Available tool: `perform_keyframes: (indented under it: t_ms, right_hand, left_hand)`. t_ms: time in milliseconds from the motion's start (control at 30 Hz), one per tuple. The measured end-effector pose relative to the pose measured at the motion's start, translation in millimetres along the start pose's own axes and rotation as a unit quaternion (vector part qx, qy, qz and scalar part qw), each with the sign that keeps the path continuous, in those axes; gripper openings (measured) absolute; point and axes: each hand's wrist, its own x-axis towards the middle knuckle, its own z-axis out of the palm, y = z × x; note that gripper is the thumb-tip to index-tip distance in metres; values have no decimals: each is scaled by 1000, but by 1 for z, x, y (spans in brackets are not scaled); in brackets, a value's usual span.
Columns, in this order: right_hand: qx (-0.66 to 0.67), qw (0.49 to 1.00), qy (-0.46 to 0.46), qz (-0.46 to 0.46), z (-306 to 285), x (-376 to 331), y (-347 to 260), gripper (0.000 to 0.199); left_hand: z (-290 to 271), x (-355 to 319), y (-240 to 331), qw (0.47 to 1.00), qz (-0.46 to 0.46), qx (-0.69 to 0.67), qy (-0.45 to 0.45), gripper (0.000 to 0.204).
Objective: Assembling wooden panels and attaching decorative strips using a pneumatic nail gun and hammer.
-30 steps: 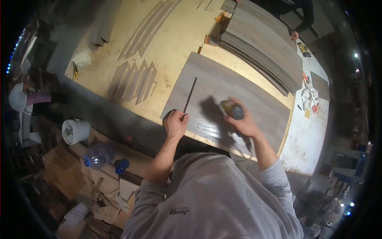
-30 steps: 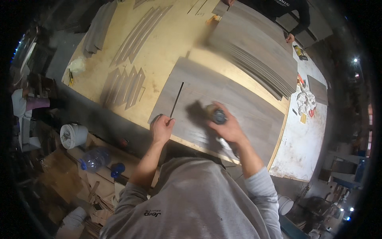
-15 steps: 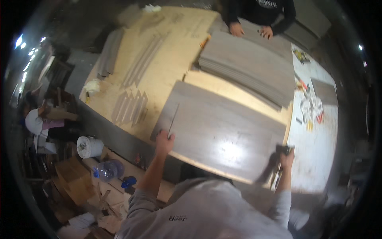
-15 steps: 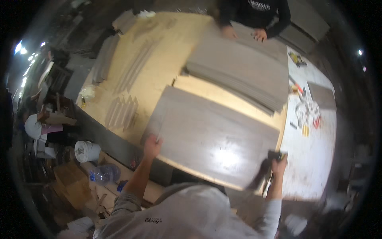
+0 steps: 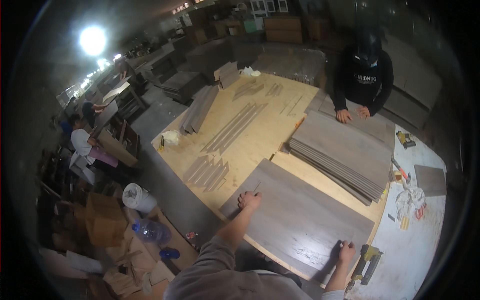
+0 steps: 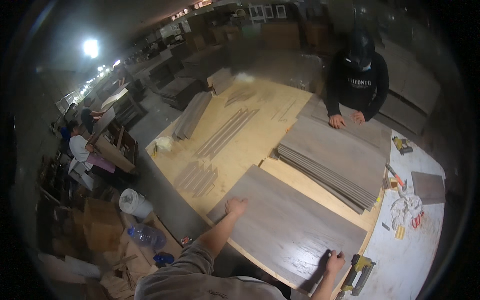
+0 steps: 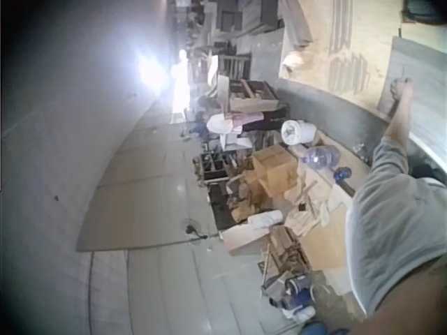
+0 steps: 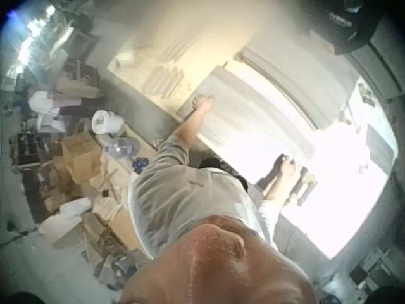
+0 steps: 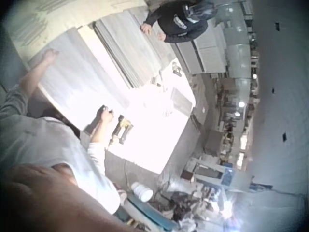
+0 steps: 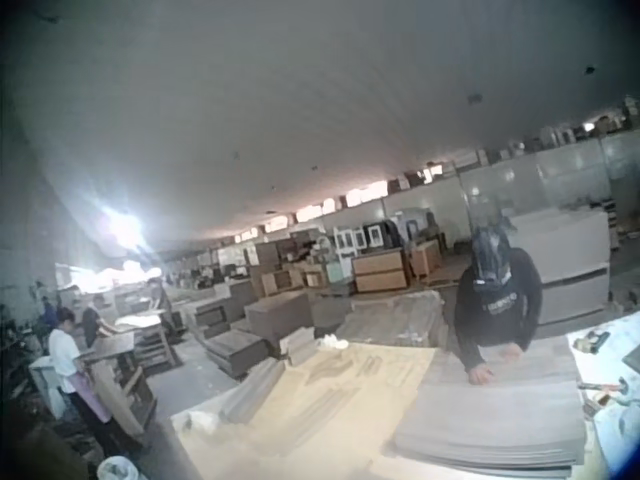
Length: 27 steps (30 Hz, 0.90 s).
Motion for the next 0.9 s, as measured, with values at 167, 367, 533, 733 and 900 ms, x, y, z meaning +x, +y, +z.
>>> perform_keyframes:
  t_ms: [167,367,533,733,900]
  right_hand:
    - [126,990,24,-50,-33,-29,-53,57]
    - [373,927,28,7,-55,-90,-64,66]
    - [487,866,16,108,-63,-104,-25,72]
    - [542,774,-269,185,-69,-121,13,53]
    - [370,848,-308,223,-46,-136,1,40]
  left_hand:
    - [-36,12,-16,979,93,-181,-31,57]
    - [-80,-23,-36,893,63,-441,58,64]
    - [-90,-55,-65,857,46,-511,45,72]
    - [-97,-98,-90,696,-156,-696,-79,83]
    - [-85,-99,-158,515,-213,-805,-202,72]
